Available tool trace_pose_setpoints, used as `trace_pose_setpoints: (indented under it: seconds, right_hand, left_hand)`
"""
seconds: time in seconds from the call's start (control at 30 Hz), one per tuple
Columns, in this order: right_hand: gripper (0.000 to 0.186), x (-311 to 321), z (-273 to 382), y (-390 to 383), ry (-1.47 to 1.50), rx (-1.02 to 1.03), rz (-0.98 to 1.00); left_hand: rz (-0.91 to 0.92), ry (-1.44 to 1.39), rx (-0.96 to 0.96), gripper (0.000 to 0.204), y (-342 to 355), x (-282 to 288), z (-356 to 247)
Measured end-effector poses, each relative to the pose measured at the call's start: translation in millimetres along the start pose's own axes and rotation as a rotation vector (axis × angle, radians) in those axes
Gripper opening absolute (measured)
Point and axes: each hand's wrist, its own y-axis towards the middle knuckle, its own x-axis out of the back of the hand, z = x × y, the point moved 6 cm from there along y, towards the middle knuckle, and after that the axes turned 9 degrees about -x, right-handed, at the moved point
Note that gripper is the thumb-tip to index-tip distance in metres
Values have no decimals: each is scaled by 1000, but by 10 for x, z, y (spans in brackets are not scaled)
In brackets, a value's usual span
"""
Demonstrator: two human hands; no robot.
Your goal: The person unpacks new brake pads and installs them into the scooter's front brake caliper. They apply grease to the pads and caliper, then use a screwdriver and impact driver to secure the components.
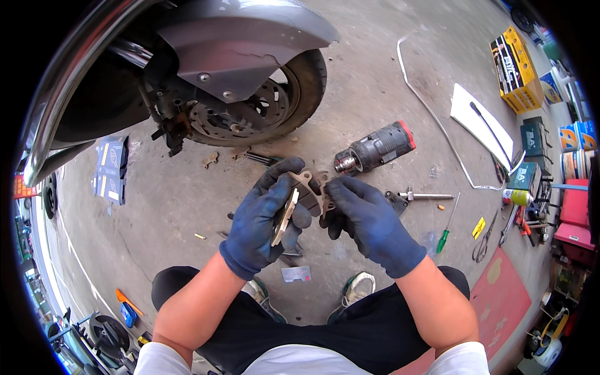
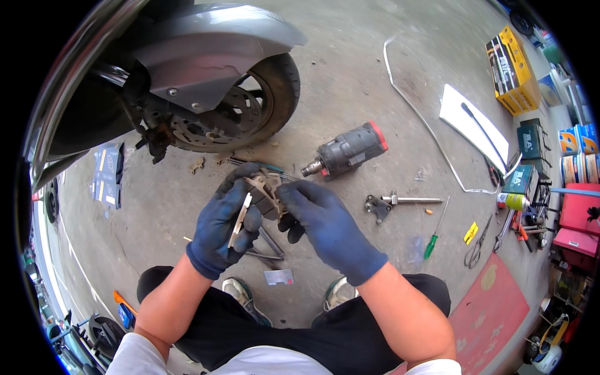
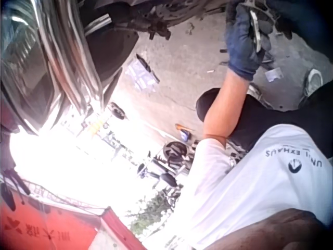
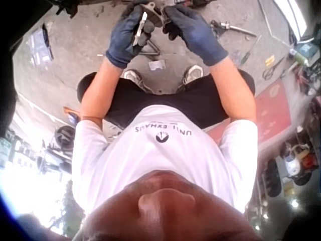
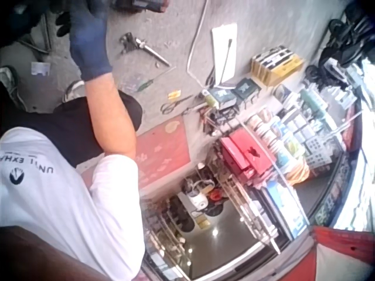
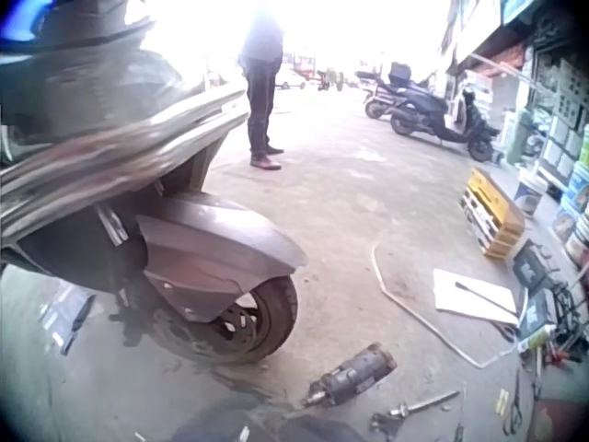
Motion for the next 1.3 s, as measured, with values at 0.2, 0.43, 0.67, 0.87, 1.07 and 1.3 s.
trace_pose_setpoints:
  seconds: [0.2, 0.43, 0.67, 0.87, 1.07, 1.3]
  right_hand:
    - [30, -27, 98, -50, -184, 85, -88]
    - [26, 67, 197, -75, -167, 119, -131]
    - [28, 121, 125, -34, -43, 57, -114]
    - [29, 34, 128, -86, -165, 30, -126]
    - [25, 78, 196, -117, -378, 149, -186]
    - [28, 33, 197, -168, -393, 175, -88]
  left_hand:
    - [105, 58, -28, 39, 12, 30, -62]
    - [-71, 201, -37, 40, 0, -84, -95]
    - [-76, 323, 98, 34, 1, 104, -46]
    - [-89, 376, 51, 34, 14, 94, -1]
    - [-132, 352, 32, 37, 21, 124, -15]
    - [77, 715, -97, 36, 14, 182, -136]
